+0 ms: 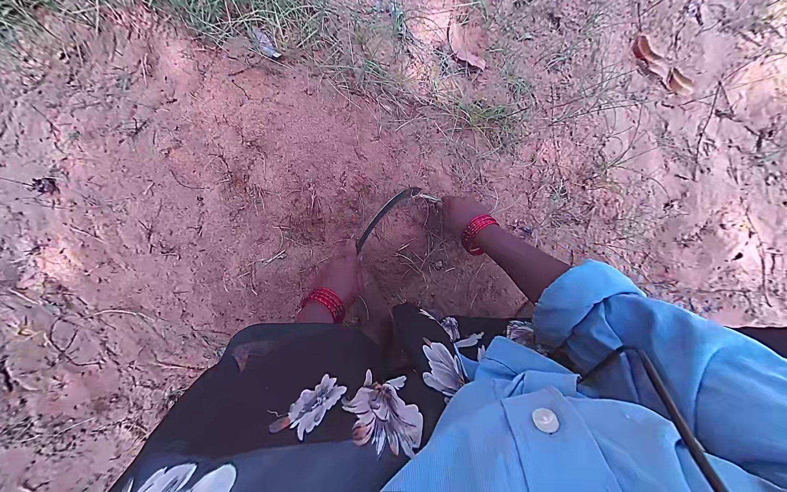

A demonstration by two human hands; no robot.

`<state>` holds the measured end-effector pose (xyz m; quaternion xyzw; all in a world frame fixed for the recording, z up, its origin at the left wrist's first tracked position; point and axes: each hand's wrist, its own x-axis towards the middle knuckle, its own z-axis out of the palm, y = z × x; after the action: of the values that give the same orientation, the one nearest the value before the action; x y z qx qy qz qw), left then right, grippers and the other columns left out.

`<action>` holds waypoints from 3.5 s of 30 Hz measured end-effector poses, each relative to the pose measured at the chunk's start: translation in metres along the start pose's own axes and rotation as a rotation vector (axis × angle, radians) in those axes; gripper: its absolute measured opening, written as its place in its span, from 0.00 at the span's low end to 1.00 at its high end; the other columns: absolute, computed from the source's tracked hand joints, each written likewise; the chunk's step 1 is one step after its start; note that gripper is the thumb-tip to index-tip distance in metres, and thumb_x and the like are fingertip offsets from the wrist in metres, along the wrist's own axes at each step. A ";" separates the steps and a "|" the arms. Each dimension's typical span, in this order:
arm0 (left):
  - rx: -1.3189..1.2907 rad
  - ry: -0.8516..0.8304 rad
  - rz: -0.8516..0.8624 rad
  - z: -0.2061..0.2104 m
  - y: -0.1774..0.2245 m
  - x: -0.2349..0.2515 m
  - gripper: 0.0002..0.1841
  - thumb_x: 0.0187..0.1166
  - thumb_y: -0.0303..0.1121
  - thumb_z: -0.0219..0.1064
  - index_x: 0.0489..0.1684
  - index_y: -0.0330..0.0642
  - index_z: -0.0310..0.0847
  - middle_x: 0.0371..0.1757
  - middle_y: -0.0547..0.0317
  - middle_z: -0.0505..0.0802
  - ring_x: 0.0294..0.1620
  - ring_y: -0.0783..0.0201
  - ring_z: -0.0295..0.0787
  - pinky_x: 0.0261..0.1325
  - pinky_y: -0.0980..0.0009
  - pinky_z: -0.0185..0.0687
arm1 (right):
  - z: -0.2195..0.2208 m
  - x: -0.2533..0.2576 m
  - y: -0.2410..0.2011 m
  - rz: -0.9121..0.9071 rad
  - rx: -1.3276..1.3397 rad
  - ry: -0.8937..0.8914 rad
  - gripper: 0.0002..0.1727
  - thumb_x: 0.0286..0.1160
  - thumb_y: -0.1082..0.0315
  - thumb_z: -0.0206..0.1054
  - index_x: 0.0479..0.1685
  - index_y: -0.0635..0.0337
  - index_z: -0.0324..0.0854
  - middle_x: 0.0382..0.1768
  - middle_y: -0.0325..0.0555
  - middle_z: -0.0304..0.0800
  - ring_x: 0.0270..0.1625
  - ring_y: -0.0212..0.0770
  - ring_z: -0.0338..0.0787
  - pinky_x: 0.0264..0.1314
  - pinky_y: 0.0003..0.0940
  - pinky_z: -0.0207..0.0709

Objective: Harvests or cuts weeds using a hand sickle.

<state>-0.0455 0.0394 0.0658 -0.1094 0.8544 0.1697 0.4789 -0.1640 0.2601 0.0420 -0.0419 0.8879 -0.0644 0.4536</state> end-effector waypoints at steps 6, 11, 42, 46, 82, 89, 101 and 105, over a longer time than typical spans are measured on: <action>-0.097 0.053 0.102 0.013 -0.031 -0.025 0.27 0.94 0.33 0.47 0.88 0.25 0.51 0.57 0.24 0.88 0.61 0.29 0.88 0.68 0.38 0.76 | -0.002 -0.007 0.022 -0.067 -0.023 -0.044 0.24 0.97 0.62 0.45 0.66 0.73 0.79 0.62 0.75 0.86 0.71 0.72 0.84 0.71 0.70 0.72; -0.432 0.173 0.017 0.025 -0.063 -0.063 0.23 0.93 0.34 0.49 0.71 0.19 0.70 0.45 0.29 0.90 0.47 0.39 0.89 0.62 0.46 0.80 | 0.000 -0.022 0.044 -0.053 0.034 -0.032 0.26 0.99 0.60 0.41 0.73 0.73 0.73 0.65 0.76 0.84 0.73 0.71 0.83 0.76 0.66 0.69; -1.291 0.630 0.098 0.000 -0.069 0.009 0.20 0.91 0.31 0.46 0.76 0.29 0.54 0.24 0.70 0.79 0.17 0.79 0.78 0.21 0.82 0.78 | -0.044 -0.016 -0.018 0.053 0.621 0.065 0.22 0.98 0.63 0.42 0.48 0.72 0.77 0.32 0.45 0.70 0.34 0.35 0.72 0.44 0.34 0.69; -1.277 0.615 0.085 -0.001 -0.070 0.010 0.20 0.93 0.32 0.46 0.77 0.29 0.54 0.24 0.68 0.79 0.16 0.77 0.79 0.21 0.79 0.80 | -0.106 -0.033 -0.029 -0.188 0.556 0.412 0.16 0.92 0.58 0.56 0.36 0.59 0.72 0.21 0.35 0.66 0.21 0.29 0.69 0.27 0.28 0.66; -0.678 0.349 -0.059 -0.137 -0.003 0.087 0.29 0.94 0.33 0.47 0.89 0.27 0.44 0.64 0.27 0.85 0.65 0.40 0.88 0.71 0.47 0.79 | -0.035 0.069 -0.018 -0.398 0.413 0.124 0.31 0.94 0.71 0.46 0.92 0.73 0.48 0.92 0.68 0.53 0.94 0.55 0.57 0.95 0.43 0.49; -0.736 0.337 -0.030 -0.134 -0.003 0.090 0.32 0.91 0.30 0.52 0.89 0.26 0.38 0.66 0.24 0.83 0.64 0.36 0.88 0.68 0.43 0.80 | -0.032 0.074 -0.021 -0.346 0.360 0.117 0.30 0.96 0.69 0.46 0.92 0.72 0.49 0.89 0.71 0.58 0.91 0.59 0.64 0.92 0.48 0.54; -0.915 0.453 0.056 -0.075 -0.027 0.051 0.26 0.95 0.33 0.41 0.87 0.25 0.43 0.48 0.37 0.86 0.41 0.50 0.91 0.50 0.54 0.87 | -0.029 0.069 -0.020 -0.368 0.456 0.101 0.31 0.95 0.71 0.44 0.93 0.73 0.45 0.92 0.69 0.53 0.93 0.55 0.59 0.94 0.43 0.51; -0.872 0.353 0.051 -0.123 0.007 0.086 0.29 0.95 0.34 0.45 0.90 0.28 0.40 0.55 0.30 0.86 0.48 0.45 0.91 0.57 0.50 0.86 | -0.030 0.073 -0.020 -0.391 0.440 0.091 0.31 0.95 0.70 0.44 0.93 0.73 0.44 0.92 0.69 0.51 0.94 0.55 0.58 0.94 0.43 0.51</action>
<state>-0.1887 -0.0050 0.0535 -0.3064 0.7742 0.5032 0.2314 -0.2303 0.2329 0.0042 -0.1099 0.8469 -0.3435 0.3907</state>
